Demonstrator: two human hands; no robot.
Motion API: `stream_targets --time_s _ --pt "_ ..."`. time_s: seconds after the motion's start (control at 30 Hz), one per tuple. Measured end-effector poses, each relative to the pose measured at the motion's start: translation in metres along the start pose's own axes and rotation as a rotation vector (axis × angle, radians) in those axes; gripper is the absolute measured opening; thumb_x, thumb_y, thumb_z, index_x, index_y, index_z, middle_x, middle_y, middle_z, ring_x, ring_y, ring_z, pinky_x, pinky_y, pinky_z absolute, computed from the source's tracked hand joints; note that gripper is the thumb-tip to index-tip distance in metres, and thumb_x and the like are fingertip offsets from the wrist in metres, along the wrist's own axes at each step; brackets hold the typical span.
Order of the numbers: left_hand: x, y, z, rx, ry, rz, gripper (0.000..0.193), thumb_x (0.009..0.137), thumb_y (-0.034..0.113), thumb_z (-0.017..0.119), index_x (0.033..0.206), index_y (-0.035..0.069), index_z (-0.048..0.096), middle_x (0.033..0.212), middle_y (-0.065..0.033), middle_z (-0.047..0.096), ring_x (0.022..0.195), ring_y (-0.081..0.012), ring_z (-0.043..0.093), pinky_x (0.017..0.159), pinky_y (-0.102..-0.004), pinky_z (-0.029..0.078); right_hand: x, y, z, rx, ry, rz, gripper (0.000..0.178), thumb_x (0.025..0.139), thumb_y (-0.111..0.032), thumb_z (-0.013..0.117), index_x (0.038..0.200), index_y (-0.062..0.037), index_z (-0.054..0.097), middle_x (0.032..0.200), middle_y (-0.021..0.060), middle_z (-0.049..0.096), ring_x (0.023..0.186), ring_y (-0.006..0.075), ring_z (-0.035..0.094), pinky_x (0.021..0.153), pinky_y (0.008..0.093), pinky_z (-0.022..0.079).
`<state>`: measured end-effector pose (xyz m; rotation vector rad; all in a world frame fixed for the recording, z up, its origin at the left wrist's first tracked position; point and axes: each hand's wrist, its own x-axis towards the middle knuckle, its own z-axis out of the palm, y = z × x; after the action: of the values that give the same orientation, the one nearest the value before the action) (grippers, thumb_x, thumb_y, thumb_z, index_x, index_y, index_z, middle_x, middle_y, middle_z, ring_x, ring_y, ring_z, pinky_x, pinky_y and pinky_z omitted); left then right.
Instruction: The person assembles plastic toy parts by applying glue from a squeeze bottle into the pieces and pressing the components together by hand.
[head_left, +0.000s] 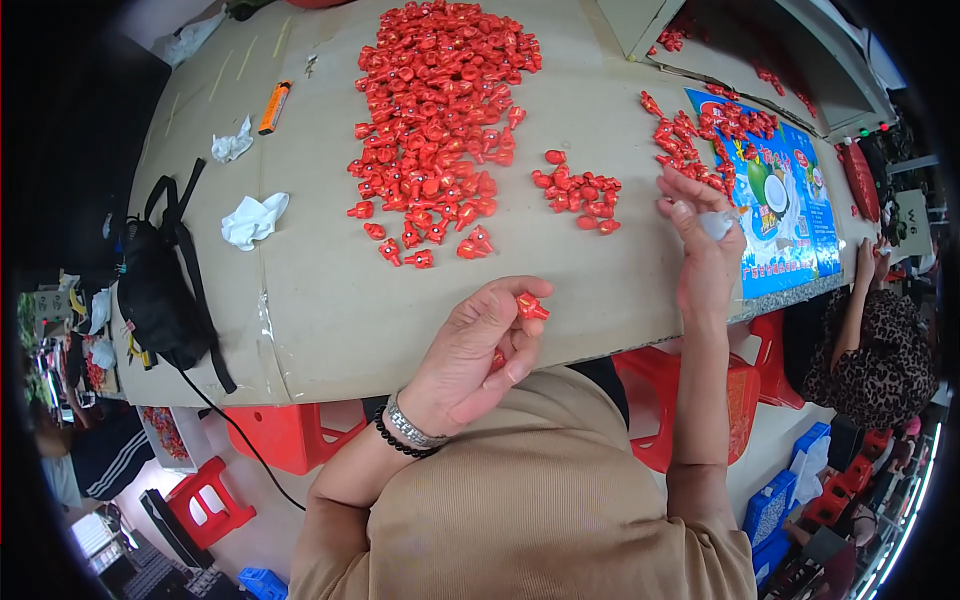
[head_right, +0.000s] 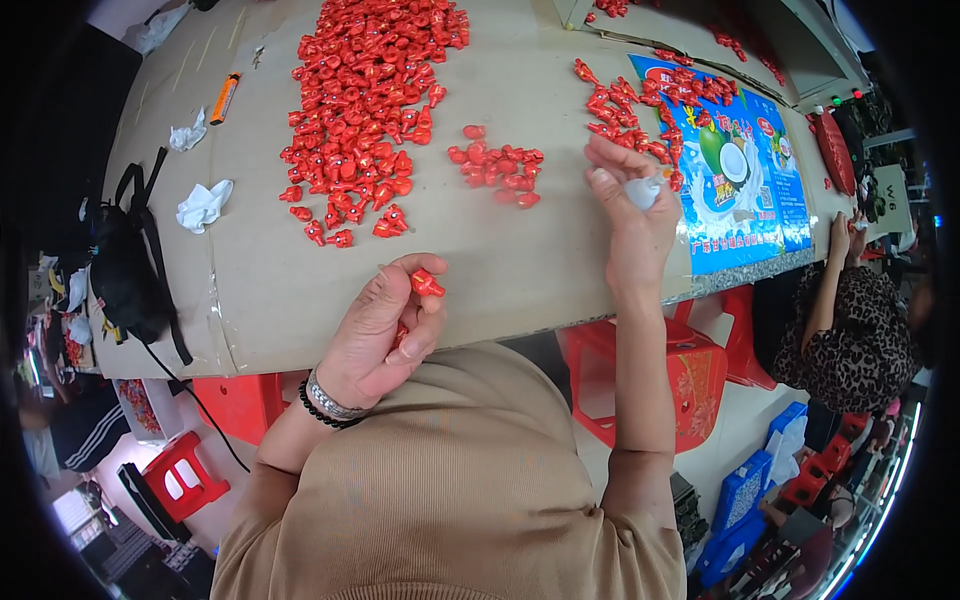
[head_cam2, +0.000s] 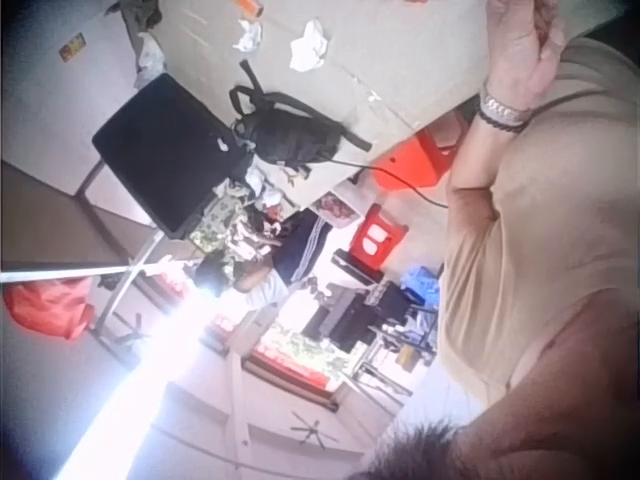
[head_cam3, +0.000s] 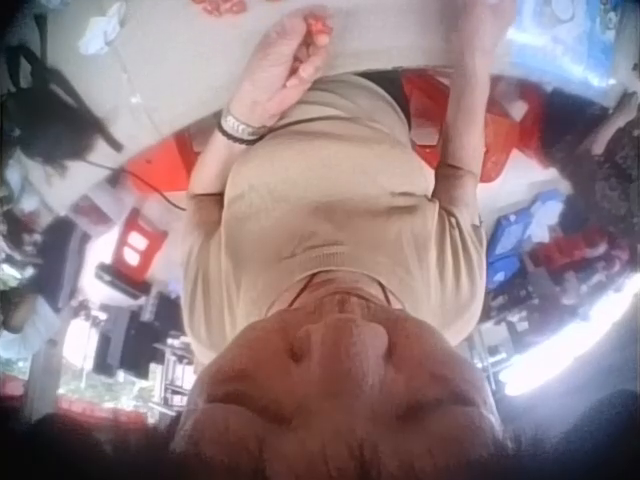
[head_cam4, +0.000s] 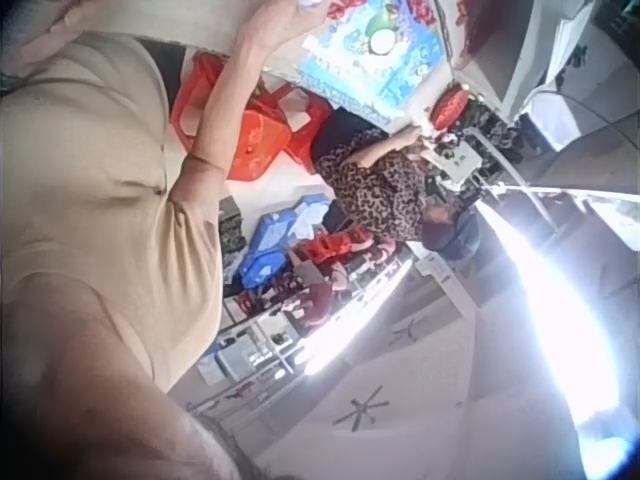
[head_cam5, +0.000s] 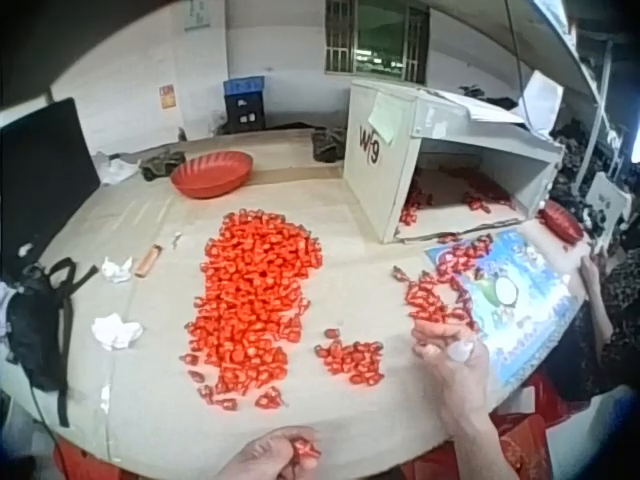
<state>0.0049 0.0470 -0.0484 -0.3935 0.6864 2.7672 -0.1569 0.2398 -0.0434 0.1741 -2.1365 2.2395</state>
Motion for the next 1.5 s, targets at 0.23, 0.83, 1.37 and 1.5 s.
stream_targets --time_s 0.23,0.83,1.37,1.5 --pt "-0.001 0.005 0.006 0.108 0.005 0.043 0.043 0.095 0.033 0.049 0.122 -0.001 0.049 0.081 -0.0007 0.059 0.048 -0.0069 0.043 0.039 -0.0183 0.029 -0.037 -0.022 0.009 0.107 -0.220 0.124 0.018 0.079 0.004 0.063 0.096 0.0003 0.059 0.089 0.0079 0.064 0.065 0.0103 0.058 0.059 0.0229 0.048" --pt "-0.004 -0.004 -0.003 0.202 0.069 0.284 0.024 0.091 0.016 0.059 0.109 0.001 0.061 0.076 -0.0011 0.059 0.054 -0.0053 0.046 0.044 -0.0181 0.031 -0.099 -0.003 0.067 0.026 -0.390 -0.027 0.021 0.068 0.007 0.072 0.079 -0.0033 0.058 0.083 0.0052 0.056 0.077 0.0147 0.056 0.069 0.0265 0.044" --pt "-0.003 0.004 -0.010 0.097 0.050 0.245 0.029 0.096 0.027 0.050 0.112 0.004 0.054 0.090 -0.0016 0.056 0.053 -0.0061 0.044 0.043 -0.0179 0.031 -0.091 -0.026 0.059 0.180 -0.572 0.242 0.037 0.075 0.009 0.059 0.107 -0.0038 0.046 0.100 0.0066 0.048 0.081 0.0128 0.053 0.071 0.0257 0.043" --pt "-0.005 0.006 -0.014 -0.034 0.029 0.233 0.020 0.096 0.026 0.050 0.105 0.008 0.052 0.085 -0.0011 0.054 0.048 -0.0063 0.038 0.040 -0.0177 0.028 -0.088 -0.034 0.054 0.059 -0.499 0.055 0.029 0.081 0.004 0.053 0.108 -0.0014 0.043 0.112 0.0118 0.040 0.084 0.0166 0.056 0.073 0.0286 0.047"
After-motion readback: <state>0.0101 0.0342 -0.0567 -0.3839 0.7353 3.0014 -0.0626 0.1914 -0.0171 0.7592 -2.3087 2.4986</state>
